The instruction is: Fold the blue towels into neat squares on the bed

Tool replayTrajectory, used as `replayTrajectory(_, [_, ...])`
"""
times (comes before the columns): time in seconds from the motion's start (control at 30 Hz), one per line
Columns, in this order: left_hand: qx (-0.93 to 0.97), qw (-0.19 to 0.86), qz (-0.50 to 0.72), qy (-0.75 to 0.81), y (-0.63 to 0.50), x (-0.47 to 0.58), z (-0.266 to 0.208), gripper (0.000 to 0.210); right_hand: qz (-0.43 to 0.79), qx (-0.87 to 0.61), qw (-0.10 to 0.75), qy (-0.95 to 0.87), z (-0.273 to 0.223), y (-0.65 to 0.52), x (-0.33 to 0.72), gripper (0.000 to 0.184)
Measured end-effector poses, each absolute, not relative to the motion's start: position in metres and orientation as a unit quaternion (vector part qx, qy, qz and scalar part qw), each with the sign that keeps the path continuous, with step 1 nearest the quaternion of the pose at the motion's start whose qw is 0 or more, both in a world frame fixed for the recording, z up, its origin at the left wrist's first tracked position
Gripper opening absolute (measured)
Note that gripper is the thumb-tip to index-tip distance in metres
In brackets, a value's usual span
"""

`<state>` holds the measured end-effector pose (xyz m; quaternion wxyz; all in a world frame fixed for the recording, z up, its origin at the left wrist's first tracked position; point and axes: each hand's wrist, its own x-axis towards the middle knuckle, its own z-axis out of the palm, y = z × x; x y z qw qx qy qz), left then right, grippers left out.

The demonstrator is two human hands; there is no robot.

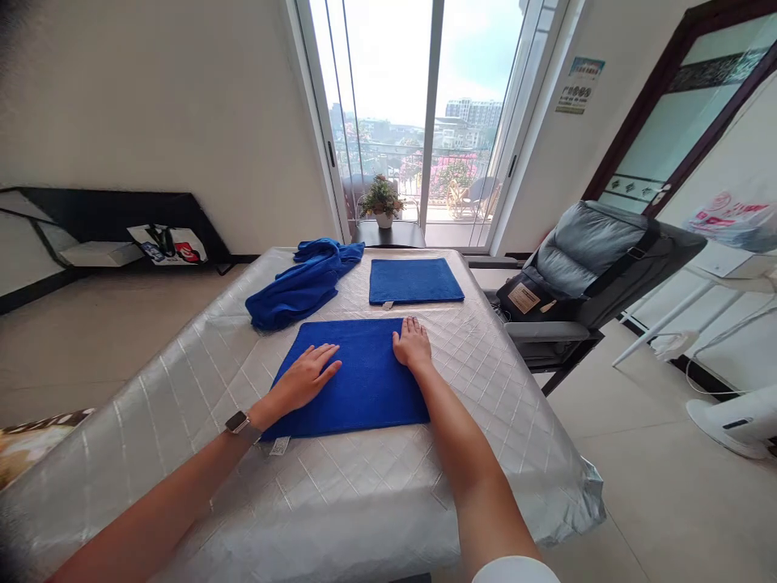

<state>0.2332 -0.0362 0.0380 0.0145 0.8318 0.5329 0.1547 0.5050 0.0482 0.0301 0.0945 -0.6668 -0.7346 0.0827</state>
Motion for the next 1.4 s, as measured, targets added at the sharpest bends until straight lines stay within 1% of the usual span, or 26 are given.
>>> replayTrajectory(0.07, [0.879, 0.009, 0.142, 0.454, -0.029, 0.275, 0.047, 0.065, 0.084, -0.667, 0.094, -0.735, 0.031, 0.048, 0.506, 0.068])
replayTrajectory(0.13, [0.895, 0.009, 0.149, 0.42, -0.013, 0.319, 0.052, 0.063, 0.079, -0.664, 0.088, -0.738, 0.031, 0.047, 0.507, 0.066])
replayTrajectory(0.27, [0.87, 0.057, 0.168, 0.46, 0.028, 0.388, 0.047, 0.06, 0.061, -0.646, 0.059, -0.759, 0.03, 0.044, 0.513, 0.064])
replayTrajectory(0.37, [0.853, 0.078, 0.155, 0.493, 0.046, 0.403, 0.035, 0.061, 0.057, -0.645, 0.057, -0.76, 0.029, 0.044, 0.514, 0.064])
replayTrajectory(0.5, [0.827, 0.073, 0.136, 0.54, 0.049, 0.371, 0.022, 0.07, 0.072, -0.661, 0.076, -0.743, 0.03, 0.048, 0.51, 0.064])
replayTrajectory(0.63, [0.79, 0.049, 0.114, 0.6, 0.048, 0.298, 0.02, 0.08, 0.082, -0.671, 0.083, -0.732, 0.032, 0.048, 0.506, 0.066])
replayTrajectory(0.73, [0.743, 0.046, 0.1, 0.66, 0.048, 0.24, 0.019, 0.084, 0.086, -0.672, 0.075, -0.732, 0.032, 0.048, 0.506, 0.066])
replayTrajectory(0.83, [0.714, 0.046, 0.095, 0.693, 0.048, 0.203, 0.016, 0.085, 0.086, -0.672, 0.07, -0.732, 0.032, 0.049, 0.507, 0.066])
replayTrajectory(1.0, [0.711, 0.035, 0.083, 0.697, 0.046, 0.198, 0.017, 0.088, 0.087, -0.677, 0.067, -0.728, 0.034, 0.05, 0.505, 0.066])
replayTrajectory(1.2, [0.708, 0.024, 0.08, 0.702, 0.046, 0.203, 0.018, 0.086, 0.029, -0.671, 0.093, -0.735, 0.042, 0.027, 0.502, 0.063])
replayTrajectory(1.4, [0.709, 0.015, 0.099, 0.698, 0.048, 0.2, 0.013, 0.088, 0.081, -0.66, 0.061, -0.745, 0.035, -0.003, 0.508, 0.069])
